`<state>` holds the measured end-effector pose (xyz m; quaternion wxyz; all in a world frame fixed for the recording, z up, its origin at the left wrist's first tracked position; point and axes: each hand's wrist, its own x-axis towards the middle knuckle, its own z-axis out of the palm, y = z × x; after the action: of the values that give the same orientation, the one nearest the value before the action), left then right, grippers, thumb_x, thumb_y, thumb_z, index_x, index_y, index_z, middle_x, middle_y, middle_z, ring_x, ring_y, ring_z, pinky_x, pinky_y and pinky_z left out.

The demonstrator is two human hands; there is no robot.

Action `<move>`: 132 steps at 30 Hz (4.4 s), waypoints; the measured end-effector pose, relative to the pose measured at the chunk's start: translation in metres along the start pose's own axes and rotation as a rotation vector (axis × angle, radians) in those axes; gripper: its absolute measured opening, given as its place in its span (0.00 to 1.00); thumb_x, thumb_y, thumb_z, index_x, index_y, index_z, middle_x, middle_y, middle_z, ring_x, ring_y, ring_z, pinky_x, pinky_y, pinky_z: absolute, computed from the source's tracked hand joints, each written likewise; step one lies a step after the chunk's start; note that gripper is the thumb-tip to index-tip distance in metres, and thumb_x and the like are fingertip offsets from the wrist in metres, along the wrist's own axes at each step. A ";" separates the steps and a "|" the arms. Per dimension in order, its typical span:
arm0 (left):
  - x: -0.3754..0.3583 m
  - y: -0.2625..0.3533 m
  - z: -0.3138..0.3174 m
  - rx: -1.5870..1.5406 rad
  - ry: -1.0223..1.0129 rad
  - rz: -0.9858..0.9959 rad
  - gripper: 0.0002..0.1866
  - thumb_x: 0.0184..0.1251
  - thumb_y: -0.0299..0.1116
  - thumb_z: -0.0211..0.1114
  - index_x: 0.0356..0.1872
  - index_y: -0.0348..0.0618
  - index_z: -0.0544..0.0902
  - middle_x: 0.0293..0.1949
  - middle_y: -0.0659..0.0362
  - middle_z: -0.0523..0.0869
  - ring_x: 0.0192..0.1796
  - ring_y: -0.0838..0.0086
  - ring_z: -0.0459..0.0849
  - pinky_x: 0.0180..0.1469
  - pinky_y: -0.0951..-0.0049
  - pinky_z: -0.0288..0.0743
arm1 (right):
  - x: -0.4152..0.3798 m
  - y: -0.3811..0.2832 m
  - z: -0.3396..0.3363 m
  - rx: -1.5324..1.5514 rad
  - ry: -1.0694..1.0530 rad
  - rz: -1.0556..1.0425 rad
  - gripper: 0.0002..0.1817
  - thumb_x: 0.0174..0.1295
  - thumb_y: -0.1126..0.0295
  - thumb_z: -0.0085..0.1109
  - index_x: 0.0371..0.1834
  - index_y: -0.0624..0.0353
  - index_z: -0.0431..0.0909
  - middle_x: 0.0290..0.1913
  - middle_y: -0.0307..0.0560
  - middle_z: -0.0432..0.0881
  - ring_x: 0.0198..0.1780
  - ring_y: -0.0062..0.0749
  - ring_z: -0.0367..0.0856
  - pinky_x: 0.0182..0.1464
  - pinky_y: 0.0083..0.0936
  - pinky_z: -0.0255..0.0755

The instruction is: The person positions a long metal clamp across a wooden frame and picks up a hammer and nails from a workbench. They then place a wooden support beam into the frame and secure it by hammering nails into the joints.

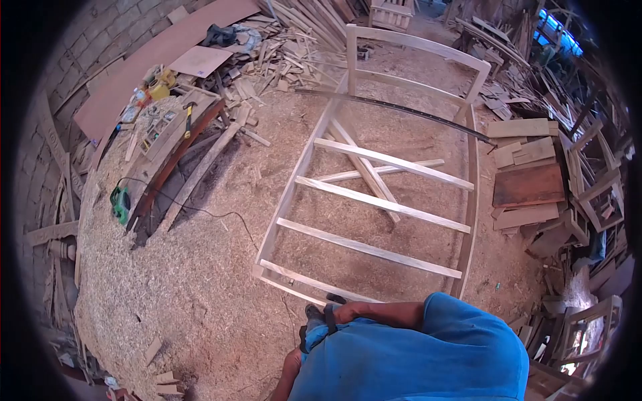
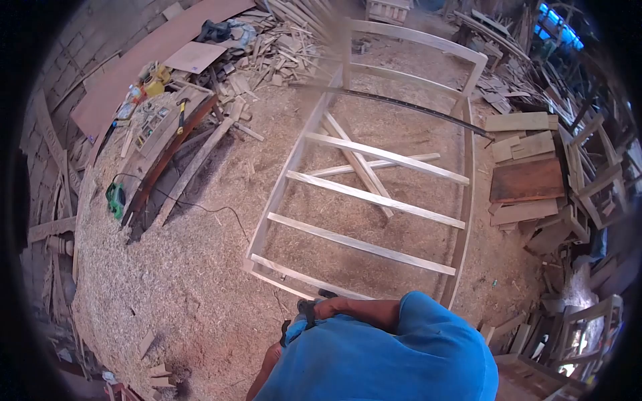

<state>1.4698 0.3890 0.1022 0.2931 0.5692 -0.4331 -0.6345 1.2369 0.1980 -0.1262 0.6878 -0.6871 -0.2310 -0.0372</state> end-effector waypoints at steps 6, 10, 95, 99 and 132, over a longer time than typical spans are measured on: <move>0.022 -0.039 -0.016 0.123 -0.009 -0.385 0.24 0.68 0.48 0.70 0.60 0.46 0.86 0.52 0.52 0.91 0.51 0.66 0.86 0.57 0.67 0.77 | -0.008 0.091 0.007 0.157 -0.032 -0.143 0.15 0.62 0.63 0.66 0.30 0.68 0.81 0.29 0.63 0.79 0.31 0.57 0.76 0.36 0.50 0.70; 0.025 -0.043 -0.010 0.073 0.090 -0.542 0.29 0.68 0.52 0.69 0.63 0.44 0.85 0.55 0.51 0.90 0.55 0.66 0.84 0.60 0.67 0.75 | 0.011 -0.036 -0.010 0.009 0.103 0.317 0.14 0.64 0.64 0.64 0.34 0.67 0.83 0.30 0.58 0.82 0.33 0.46 0.78 0.37 0.46 0.71; 0.330 -0.052 -0.781 0.402 0.478 -0.188 0.19 0.75 0.44 0.59 0.38 0.36 0.88 0.31 0.49 0.89 0.34 0.58 0.87 0.41 0.59 0.80 | 0.115 0.108 -0.353 1.268 1.472 0.354 0.08 0.72 0.63 0.58 0.39 0.54 0.81 0.32 0.45 0.84 0.29 0.36 0.84 0.23 0.34 0.71; 0.436 0.069 -0.860 0.253 0.942 -0.275 0.16 0.71 0.39 0.61 0.34 0.34 0.87 0.29 0.43 0.88 0.33 0.58 0.87 0.38 0.52 0.76 | 0.199 0.024 -0.542 0.498 1.672 1.056 0.20 0.74 0.53 0.58 0.55 0.58 0.82 0.41 0.44 0.88 0.42 0.33 0.88 0.38 0.29 0.79; 0.699 0.231 -1.072 0.536 1.445 -0.749 0.22 0.62 0.33 0.70 0.53 0.34 0.72 0.53 0.38 0.83 0.55 0.47 0.87 0.58 0.53 0.83 | 0.236 -0.079 -0.844 0.255 2.070 1.134 0.25 0.76 0.49 0.58 0.66 0.53 0.80 0.52 0.45 0.88 0.50 0.36 0.86 0.53 0.36 0.78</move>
<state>2.3623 -0.5519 0.0037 0.1238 0.9894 -0.0589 -0.0469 1.6434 -0.5554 0.0769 0.5293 -0.2612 0.7701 -0.2419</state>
